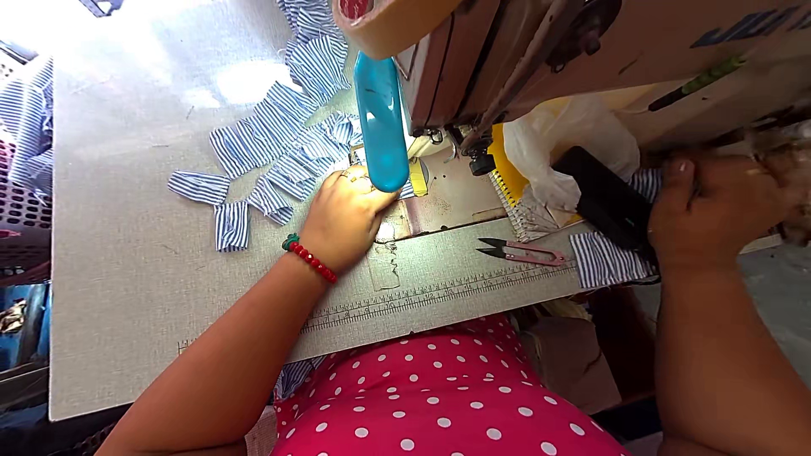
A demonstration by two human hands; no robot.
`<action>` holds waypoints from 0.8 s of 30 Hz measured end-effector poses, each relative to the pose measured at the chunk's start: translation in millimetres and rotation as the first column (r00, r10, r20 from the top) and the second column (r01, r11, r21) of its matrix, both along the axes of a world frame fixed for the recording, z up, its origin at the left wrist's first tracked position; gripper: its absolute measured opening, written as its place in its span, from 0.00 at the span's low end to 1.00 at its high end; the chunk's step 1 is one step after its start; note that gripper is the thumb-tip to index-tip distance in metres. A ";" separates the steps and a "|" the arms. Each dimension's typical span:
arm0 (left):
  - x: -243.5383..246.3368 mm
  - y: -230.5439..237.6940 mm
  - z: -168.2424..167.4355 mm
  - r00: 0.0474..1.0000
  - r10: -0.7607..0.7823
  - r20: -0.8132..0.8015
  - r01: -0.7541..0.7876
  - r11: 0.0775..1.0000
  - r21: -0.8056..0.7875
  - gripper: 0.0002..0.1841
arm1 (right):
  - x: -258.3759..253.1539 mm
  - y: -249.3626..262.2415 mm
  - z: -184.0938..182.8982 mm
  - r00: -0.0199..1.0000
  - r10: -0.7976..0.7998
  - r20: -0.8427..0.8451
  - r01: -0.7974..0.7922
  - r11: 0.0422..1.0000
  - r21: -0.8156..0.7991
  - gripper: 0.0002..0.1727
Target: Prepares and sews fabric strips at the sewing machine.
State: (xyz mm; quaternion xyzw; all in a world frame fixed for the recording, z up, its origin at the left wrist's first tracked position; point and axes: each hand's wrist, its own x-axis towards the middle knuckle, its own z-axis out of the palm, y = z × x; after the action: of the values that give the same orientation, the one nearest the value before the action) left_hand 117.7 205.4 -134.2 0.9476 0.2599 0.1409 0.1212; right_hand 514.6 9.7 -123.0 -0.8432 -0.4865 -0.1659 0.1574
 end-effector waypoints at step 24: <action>-1.2 -0.2 -0.5 0.999 -0.022 0.037 0.022 0.999 0.026 0.20 | -189.2 98.5 1.1 0.710 0.688 -0.154 -0.705 0.691 -0.162 0.23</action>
State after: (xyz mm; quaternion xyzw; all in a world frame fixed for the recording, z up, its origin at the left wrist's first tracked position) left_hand 116.5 205.1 -134.7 0.9491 0.2453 0.1605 0.1154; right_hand 325.4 108.1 -121.9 -0.6135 -0.7774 -0.0077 0.1389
